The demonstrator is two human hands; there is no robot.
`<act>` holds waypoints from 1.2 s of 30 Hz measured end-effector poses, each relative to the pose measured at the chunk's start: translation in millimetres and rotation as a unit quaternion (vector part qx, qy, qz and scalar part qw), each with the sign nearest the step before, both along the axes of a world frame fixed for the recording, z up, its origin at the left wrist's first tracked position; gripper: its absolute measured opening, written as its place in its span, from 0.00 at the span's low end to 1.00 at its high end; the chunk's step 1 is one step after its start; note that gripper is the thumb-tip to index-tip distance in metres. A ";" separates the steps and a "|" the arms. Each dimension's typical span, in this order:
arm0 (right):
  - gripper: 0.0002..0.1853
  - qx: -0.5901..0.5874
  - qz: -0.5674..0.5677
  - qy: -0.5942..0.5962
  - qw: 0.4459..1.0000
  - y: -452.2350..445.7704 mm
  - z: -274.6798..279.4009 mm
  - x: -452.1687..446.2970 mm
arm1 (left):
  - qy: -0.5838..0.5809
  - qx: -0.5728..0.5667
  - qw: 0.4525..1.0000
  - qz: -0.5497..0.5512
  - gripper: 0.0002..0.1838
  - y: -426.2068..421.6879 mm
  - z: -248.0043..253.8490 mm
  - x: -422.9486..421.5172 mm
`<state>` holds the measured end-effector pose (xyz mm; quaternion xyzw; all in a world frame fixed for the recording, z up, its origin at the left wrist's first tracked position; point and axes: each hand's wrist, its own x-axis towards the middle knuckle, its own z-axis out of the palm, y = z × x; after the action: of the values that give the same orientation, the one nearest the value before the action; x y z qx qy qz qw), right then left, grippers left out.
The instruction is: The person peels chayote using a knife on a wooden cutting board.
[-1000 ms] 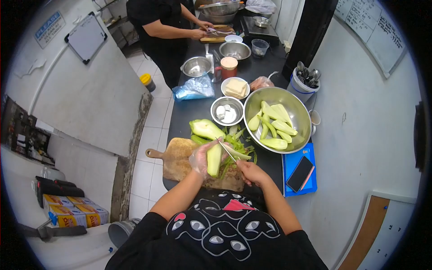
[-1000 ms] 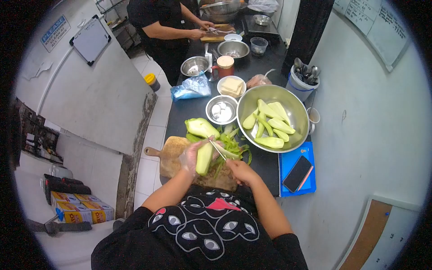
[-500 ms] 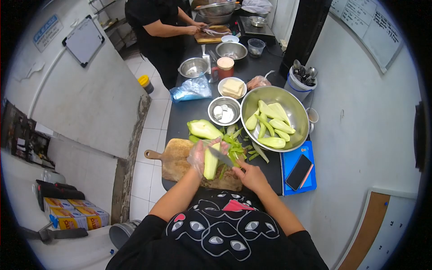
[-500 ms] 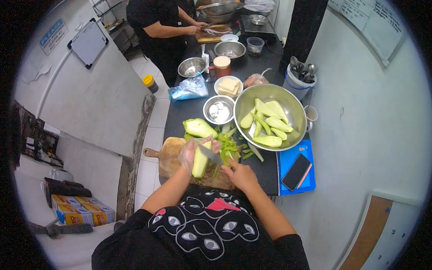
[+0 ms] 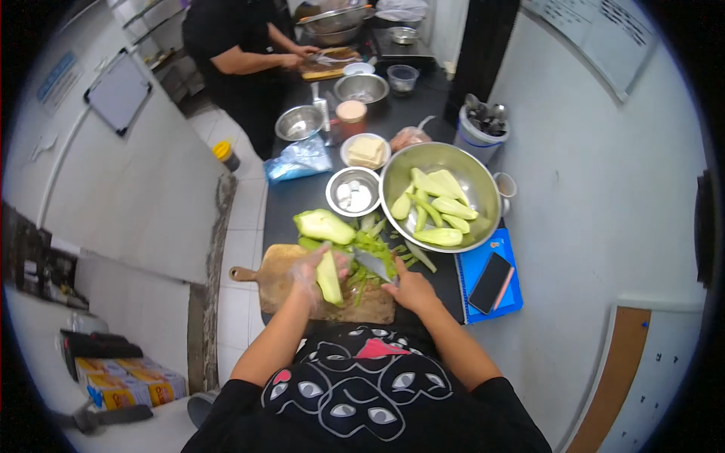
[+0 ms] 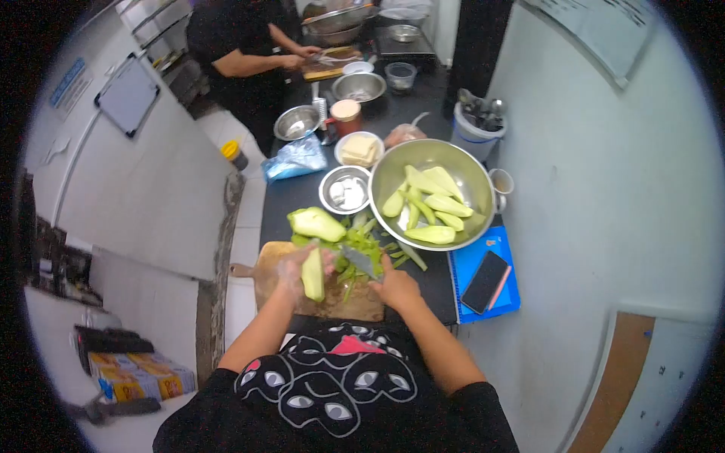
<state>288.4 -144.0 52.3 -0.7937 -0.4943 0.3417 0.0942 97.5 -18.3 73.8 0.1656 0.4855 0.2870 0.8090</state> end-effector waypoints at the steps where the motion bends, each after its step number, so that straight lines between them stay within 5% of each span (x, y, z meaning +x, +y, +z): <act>1: 0.43 -0.001 0.009 0.000 1.000 -1.4 -0.6 -1.4 | -0.020 -0.009 1.000 0.005 0.14 8.4 0.2 10.8; 4: 0.48 -0.010 0.018 0.017 1.000 -0.6 -10.4 -5.0 | 0.051 -0.036 0.990 0.126 0.10 38.1 -8.9 67.8; 5: 0.48 -0.011 0.017 0.021 1.000 -0.5 -16.6 -6.2 | -0.023 -0.001 0.991 0.132 0.10 36.7 -8.7 80.3; 8: 0.50 0.009 0.020 0.036 0.999 -4.2 -21.6 -5.3 | -0.016 0.142 0.984 0.108 0.12 40.6 -10.9 122.3; 11: 0.50 0.033 0.026 0.055 0.998 -12.2 -16.4 0.7 | -0.105 0.066 0.992 0.024 0.11 44.7 -0.7 140.1; 12: 0.51 0.035 0.023 0.064 0.997 -14.3 -6.9 3.2 | 0.073 0.284 0.952 -0.085 0.12 51.7 -6.3 135.2; 13: 0.51 0.060 0.021 0.073 0.995 -17.3 -2.5 6.2 | 0.243 0.473 0.825 -0.192 0.13 64.5 -19.1 125.5; 14: 0.52 0.026 0.006 0.078 0.997 -17.9 4.0 8.5 | 0.387 0.620 0.620 -0.286 0.15 71.8 -32.9 116.3; 16: 0.53 0.037 0.017 0.095 0.995 -22.2 14.1 14.1 | 0.187 0.596 0.728 -0.283 0.24 59.7 -44.9 97.8; 18: 0.54 0.037 0.011 0.117 0.992 -21.6 25.2 16.0 | 0.152 0.787 0.461 -0.382 0.28 6.1 9.7 61.7; 20: 0.55 0.052 0.010 0.134 0.990 -22.1 26.2 14.6 | 0.223 0.775 0.327 -0.493 0.27 -15.7 -10.3 64.0; 23: 0.57 0.052 0.003 0.190 0.981 -17.9 29.2 13.7 | 0.242 0.785 0.346 -0.454 0.25 -39.0 -24.4 50.2; 27: 0.55 0.021 0.013 0.166 0.986 -29.7 62.1 19.7 | 0.210 0.847 0.297 -0.388 0.26 -21.1 -66.8 45.3; 30: 0.54 0.034 0.013 0.130 0.991 -57.7 75.3 38.3 | 0.265 0.816 0.307 -0.412 0.26 -8.1 -71.7 43.6; 31: 0.52 0.045 0.011 0.124 0.991 -68.4 76.2 46.1 | 0.320 0.797 0.266 -0.437 0.27 -5.0 -61.9 42.3; 35: 0.43 0.002 -0.033 0.096 0.995 -91.7 100.5 63.5 | 0.394 0.794 0.301 -0.352 0.27 24.7 -61.0 23.9; 36: 0.40 -0.003 -0.053 0.110 0.993 -96.1 99.3 66.7 | 0.406 0.737 0.330 -0.428 0.26 34.8 -46.6 15.6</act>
<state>355.1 -240.1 151.6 -0.7764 -0.4376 0.4230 0.1636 113.2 16.5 27.1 0.9752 0.2062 0.0392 0.0703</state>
